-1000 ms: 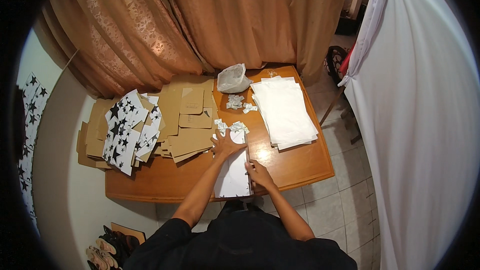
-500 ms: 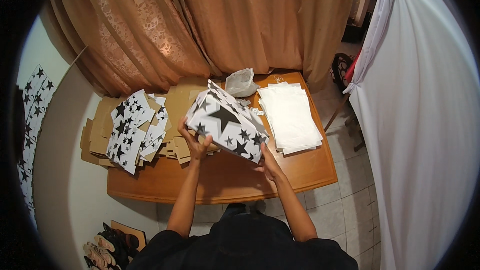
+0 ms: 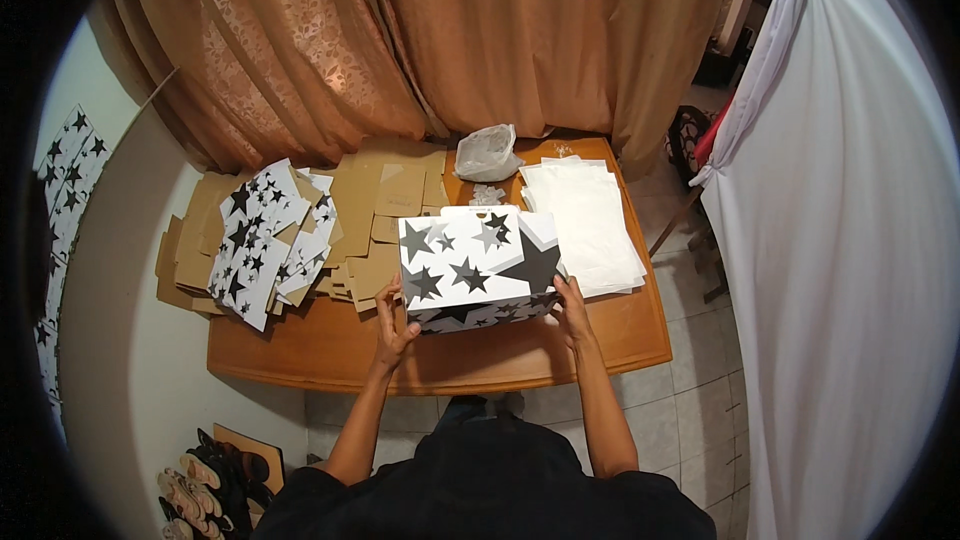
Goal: The recorder folds and assembles cardboard sheets into shoe boxes and adds tissue paper.
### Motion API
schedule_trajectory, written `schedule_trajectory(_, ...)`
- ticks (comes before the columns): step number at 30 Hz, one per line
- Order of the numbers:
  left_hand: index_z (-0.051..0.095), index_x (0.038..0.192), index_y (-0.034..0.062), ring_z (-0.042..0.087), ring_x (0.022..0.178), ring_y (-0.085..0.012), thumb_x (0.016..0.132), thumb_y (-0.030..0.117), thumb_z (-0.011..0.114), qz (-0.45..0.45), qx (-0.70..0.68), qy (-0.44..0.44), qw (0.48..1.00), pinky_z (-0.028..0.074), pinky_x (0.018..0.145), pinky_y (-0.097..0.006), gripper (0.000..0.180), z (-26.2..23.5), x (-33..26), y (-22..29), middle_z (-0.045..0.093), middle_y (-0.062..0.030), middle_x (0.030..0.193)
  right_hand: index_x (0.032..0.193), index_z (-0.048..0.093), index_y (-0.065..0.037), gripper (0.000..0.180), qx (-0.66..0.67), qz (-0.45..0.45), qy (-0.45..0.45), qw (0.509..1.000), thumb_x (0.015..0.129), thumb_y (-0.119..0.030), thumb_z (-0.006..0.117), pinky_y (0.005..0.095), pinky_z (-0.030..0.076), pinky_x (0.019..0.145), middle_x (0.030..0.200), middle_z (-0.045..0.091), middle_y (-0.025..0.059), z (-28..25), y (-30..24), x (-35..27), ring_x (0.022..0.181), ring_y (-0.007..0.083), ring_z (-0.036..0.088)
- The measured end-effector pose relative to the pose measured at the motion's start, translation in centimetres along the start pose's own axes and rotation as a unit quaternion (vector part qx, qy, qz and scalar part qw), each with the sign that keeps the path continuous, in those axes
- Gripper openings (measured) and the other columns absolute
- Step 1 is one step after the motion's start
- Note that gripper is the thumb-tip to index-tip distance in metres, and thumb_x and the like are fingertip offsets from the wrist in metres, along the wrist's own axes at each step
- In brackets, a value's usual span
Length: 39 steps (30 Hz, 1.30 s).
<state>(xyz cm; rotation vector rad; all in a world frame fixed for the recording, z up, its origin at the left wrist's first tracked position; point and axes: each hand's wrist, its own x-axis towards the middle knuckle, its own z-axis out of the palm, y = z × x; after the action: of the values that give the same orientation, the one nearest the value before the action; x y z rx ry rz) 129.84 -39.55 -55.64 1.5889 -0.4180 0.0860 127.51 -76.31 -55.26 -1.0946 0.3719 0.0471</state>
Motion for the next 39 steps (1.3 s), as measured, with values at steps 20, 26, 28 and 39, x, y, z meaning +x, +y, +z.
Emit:
schedule_trajectory(20, 0.031, 0.153, -0.0002, 0.038, 0.138, -0.0442, 0.089, 0.05, 0.073, -0.158, 0.255, 0.036, 0.953, 0.032, 0.114, -0.052, 0.092, 0.0, -3.0, -3.5, 0.038, -0.0291, 0.151, 0.146, 0.041, -0.001, 0.072, -0.527, -0.269, 0.129, 0.796, 0.09, -0.03, 0.076, 0.0476, 0.049, 0.096, 0.127, 0.054, 0.0288, -3.0, 8.0, -0.9, 0.111, 0.0436, 0.057)
schedule_trajectory(26, 0.062, 0.134, 0.0038, 0.057, 0.121, -0.04, 0.087, 0.037, 0.075, -0.118, 0.376, -0.054, 0.918, 0.045, 0.103, -0.046, 0.059, 0.0, 3.2, -1.2, 0.062, -0.0231, 0.129, 0.111, 0.059, 0.0, 0.045, -0.493, -0.085, 0.118, 0.858, 0.09, -0.037, 0.073, 0.0401, 0.053, 0.082, 0.088, 0.069, 0.0159, 2.7, 6.0, -4.7, 0.086, 0.0316, 0.068)
schedule_trajectory(28, 0.071, 0.122, 0.0076, 0.067, 0.105, -0.0353, 0.084, 0.031, 0.077, -0.163, 0.379, -0.089, 0.906, 0.052, 0.092, -0.043, 0.046, 0.6, 4.3, -1.0, 0.071, -0.0186, 0.112, 0.107, 0.063, 0.001, 0.049, -0.427, 0.047, -0.005, 0.903, 0.089, -0.042, 0.076, 0.0362, 0.054, 0.075, 0.09, 0.068, 0.0168, 3.2, 7.5, -4.8, 0.085, 0.0246, 0.067)
schedule_trajectory(39, 0.074, 0.084, 0.0023, 0.069, 0.067, -0.0172, 0.081, 0.018, 0.077, -0.165, 0.231, -0.177, 0.942, 0.052, 0.063, -0.032, 0.016, 3.7, 1.7, 3.4, 0.07, -0.0082, 0.07, 0.155, -0.01, 0.011, 0.156, -0.518, -0.053, -0.049, 0.852, 0.06, -0.061, 0.092, 0.0452, 0.032, 0.118, 0.153, 0.021, 0.0431, 9.6, 10.8, -12.1, 0.143, 0.0494, 0.031)
